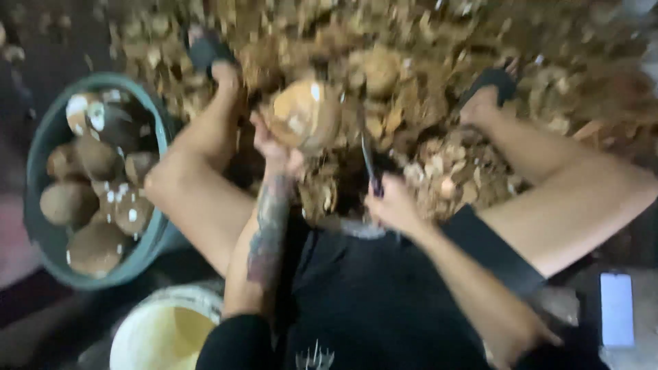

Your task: Manually scraping the outer husk off coconuts using a knife while sitting on the floor.

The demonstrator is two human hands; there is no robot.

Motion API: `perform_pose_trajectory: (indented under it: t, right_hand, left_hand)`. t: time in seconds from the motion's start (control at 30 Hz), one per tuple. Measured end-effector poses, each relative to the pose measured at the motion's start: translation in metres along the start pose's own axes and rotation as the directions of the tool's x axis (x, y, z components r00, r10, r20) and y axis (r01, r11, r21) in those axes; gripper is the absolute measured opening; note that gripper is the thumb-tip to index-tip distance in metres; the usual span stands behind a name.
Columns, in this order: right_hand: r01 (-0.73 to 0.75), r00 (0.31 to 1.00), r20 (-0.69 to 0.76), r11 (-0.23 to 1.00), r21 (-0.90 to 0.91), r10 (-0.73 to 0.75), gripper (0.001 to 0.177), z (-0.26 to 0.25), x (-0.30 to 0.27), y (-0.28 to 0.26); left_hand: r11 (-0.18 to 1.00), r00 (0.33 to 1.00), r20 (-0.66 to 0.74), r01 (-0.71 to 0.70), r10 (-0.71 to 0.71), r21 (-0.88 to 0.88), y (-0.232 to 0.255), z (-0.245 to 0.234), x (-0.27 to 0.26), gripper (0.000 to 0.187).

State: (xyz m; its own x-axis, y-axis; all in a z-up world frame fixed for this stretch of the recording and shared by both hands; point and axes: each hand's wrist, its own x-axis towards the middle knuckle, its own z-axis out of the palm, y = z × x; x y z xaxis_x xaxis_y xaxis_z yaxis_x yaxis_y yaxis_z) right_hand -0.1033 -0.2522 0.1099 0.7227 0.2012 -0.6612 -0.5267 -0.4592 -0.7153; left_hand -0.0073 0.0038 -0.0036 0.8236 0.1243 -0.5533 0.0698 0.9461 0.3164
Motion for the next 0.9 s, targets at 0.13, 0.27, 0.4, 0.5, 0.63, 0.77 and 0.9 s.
perform_pose_trajectory:
  t: [0.13,0.27,0.4,0.5,0.63,0.77,0.9]
  right_hand:
    - [0.674,0.739,-0.046,0.735,0.074,-0.673,0.018,-0.034,-0.045,-0.075]
    - [0.934,0.351,-0.096,0.356,-0.041,-0.931,0.025,-0.04,-0.079,-0.103]
    - [-0.033,0.912,0.002,-0.067,0.997,-0.41,0.033,0.006,0.017,0.038]
    - [0.227,0.974,0.019,0.971,-0.069,-0.226,0.024,0.0,0.012,0.034]
    - [0.139,0.99,0.015,0.98,0.142,-0.143,0.018,0.007,-0.017,-0.01]
    - [0.066,0.923,0.166,0.567,0.821,-0.347,0.017,0.015,-0.018,-0.018]
    - [0.259,0.738,0.075,0.385,0.886,-0.67,0.015,-0.008,-0.061,-0.067]
  left_hand:
    - [0.977,0.997,0.038,0.052,-0.061,0.207,-0.012,-0.023,0.038,0.076]
    - [0.928,0.991,-0.027,0.131,-0.13,0.35,-0.023,-0.014,0.009,0.074]
    - [0.935,0.995,0.094,-0.015,-0.019,0.354,-0.033,-0.021,0.011,0.07]
    - [0.871,0.948,0.316,-0.118,-0.045,0.477,-0.029,0.005,-0.001,0.073]
    - [0.962,0.976,0.149,0.121,-0.161,0.243,-0.029,-0.023,0.013,0.058]
    - [0.974,0.983,0.096,0.138,-0.157,0.18,-0.029,-0.036,0.034,0.061]
    - [0.988,0.989,0.016,0.144,-0.145,0.05,-0.019,-0.03,0.016,0.061]
